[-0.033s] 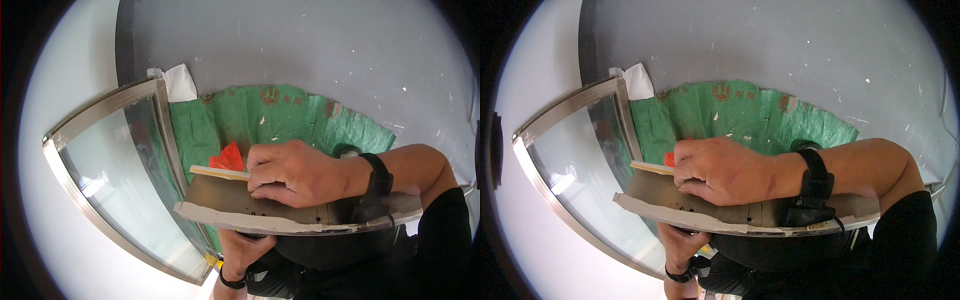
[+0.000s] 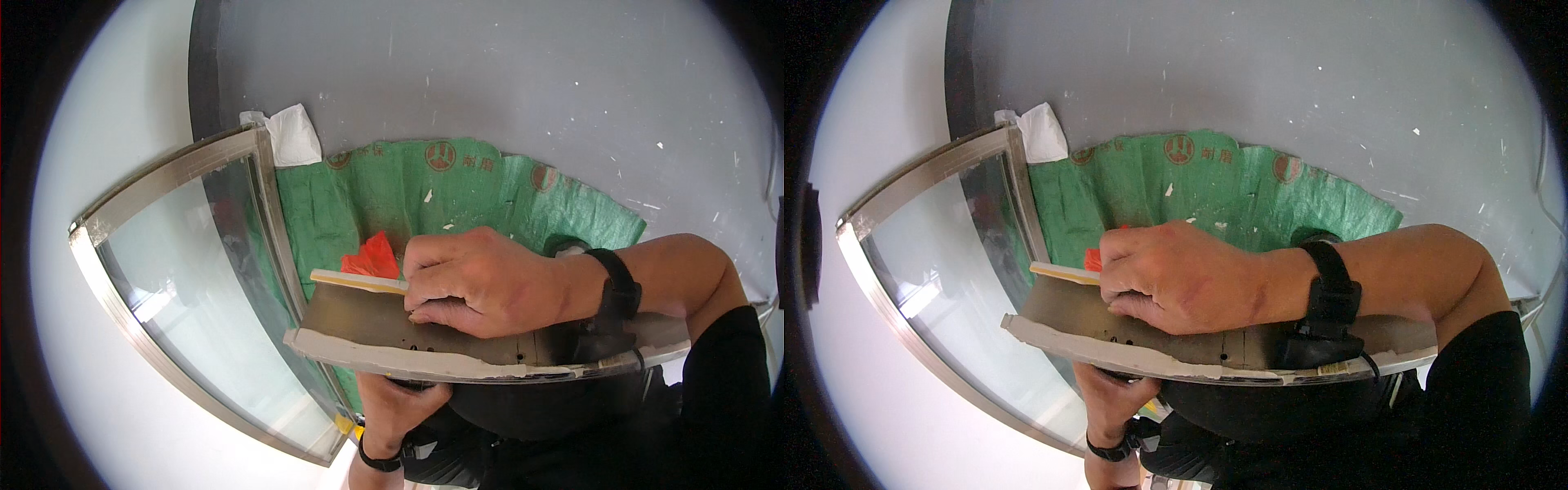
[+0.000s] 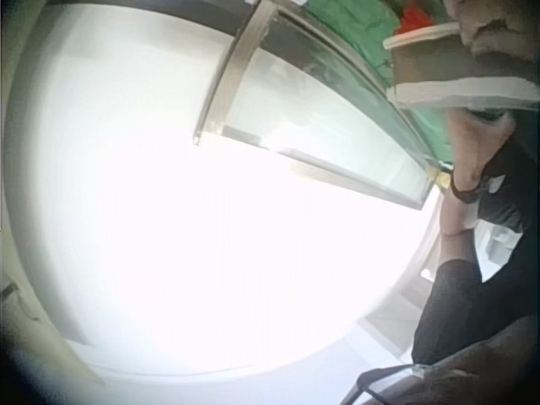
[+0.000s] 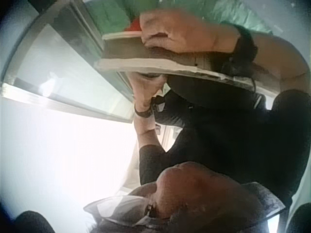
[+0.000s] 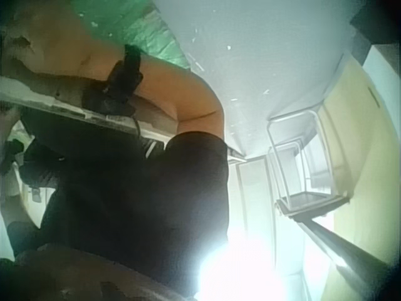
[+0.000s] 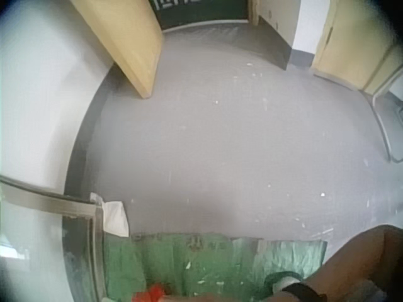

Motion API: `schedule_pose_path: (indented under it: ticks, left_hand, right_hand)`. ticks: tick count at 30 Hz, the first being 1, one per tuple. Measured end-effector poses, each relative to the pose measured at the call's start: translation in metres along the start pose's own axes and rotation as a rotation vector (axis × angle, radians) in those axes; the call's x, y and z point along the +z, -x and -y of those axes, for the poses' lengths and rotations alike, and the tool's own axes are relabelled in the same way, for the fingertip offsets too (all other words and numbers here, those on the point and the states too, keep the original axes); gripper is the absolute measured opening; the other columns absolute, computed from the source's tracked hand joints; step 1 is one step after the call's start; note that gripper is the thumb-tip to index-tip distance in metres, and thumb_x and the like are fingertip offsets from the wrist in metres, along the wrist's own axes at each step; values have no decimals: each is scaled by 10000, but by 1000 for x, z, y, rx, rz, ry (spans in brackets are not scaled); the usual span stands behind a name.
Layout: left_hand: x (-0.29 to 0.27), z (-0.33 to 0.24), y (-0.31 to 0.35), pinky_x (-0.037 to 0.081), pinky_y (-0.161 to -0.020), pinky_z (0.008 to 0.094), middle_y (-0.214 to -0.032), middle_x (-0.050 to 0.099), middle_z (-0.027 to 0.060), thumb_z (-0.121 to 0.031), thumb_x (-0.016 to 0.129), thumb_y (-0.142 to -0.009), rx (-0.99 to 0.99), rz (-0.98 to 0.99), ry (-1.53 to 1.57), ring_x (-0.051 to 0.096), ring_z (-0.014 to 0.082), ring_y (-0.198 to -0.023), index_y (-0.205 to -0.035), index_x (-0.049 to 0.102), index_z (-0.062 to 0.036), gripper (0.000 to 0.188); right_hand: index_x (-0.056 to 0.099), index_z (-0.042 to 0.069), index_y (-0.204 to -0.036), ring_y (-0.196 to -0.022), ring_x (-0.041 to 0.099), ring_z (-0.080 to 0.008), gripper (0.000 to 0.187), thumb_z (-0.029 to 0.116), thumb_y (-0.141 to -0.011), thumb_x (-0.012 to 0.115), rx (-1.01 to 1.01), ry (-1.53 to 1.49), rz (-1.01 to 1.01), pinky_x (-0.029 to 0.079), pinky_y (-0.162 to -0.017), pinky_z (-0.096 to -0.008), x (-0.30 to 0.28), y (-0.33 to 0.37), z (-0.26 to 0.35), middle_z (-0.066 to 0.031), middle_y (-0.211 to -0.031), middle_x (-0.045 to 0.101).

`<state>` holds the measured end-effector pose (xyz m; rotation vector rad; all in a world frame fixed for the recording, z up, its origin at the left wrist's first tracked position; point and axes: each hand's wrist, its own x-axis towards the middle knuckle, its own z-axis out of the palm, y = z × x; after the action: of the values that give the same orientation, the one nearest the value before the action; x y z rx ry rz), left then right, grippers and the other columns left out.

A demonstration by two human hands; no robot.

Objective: The person uses a power drill to drive screws into a metal track, then positions two metal frame pieces at a right angle and secures them using a drill and screws.

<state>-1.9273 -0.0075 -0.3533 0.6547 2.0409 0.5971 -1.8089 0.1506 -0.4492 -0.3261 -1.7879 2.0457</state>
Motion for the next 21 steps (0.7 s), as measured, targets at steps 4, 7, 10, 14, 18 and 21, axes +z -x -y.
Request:
schedule_pose_path:
  ticks: [4, 7, 10, 14, 18, 21]
  left_hand:
    - [-3, -3, -3, 516, -742, 331, -888, 672, 104, -141, 814, -602, 2, 39, -51, 649, 208, -801, -982, 636, 3, 443]
    - [0, 0, -2, 514, -746, 330, -892, 673, 105, -134, 810, -600, 6, 8, -15, 649, 205, -804, -983, 636, 4, 442]
    - [1, 2, -5, 514, -742, 332, -895, 673, 108, -128, 803, -599, 15, 4, 11, 650, 213, -801, -981, 635, 7, 438]
    - [2, 1, -13, 516, -735, 336, -876, 672, 115, -124, 791, -603, 41, 45, -2, 654, 237, -794, -976, 637, 2, 423]
    - [5, 10, -21, 519, -733, 340, -857, 674, 135, -131, 785, -607, 50, 32, -2, 662, 264, -792, -969, 642, -2, 410]
    - [7, 7, -35, 520, -735, 358, -862, 677, 151, -144, 790, -611, 46, 83, -94, 669, 280, -803, -968, 645, 0, 411]
  right_hand:
    - [609, 42, -820, -719, 585, -266, 113, 95, -819, 708, -13, 70, 20, 471, -605, -359, 1, 3, -5, -77, -870, 528]
    - [595, 41, -807, -717, 579, -270, 139, 112, -819, 714, 0, 17, 12, 466, -608, -371, -1, 2, -1, -82, -866, 525]
    - [601, 17, -787, -744, 579, -311, 149, 131, -813, 694, 94, -31, 9, 475, -638, -399, -6, 0, 3, -109, -869, 536]
    - [601, 22, -856, -762, 586, -309, 109, 106, -824, 664, 30, -31, -19, 477, -668, -393, -5, -2, -8, -118, -881, 550]
    - [584, 24, -914, -793, 591, -307, 114, 91, -839, 638, 3, -3, 39, 483, -678, -390, -8, -7, -17, -123, -893, 550]
    - [574, 19, -888, -789, 579, -326, 111, 104, -853, 636, -13, 120, 110, 475, -669, -406, -14, -10, -19, -132, -889, 537]
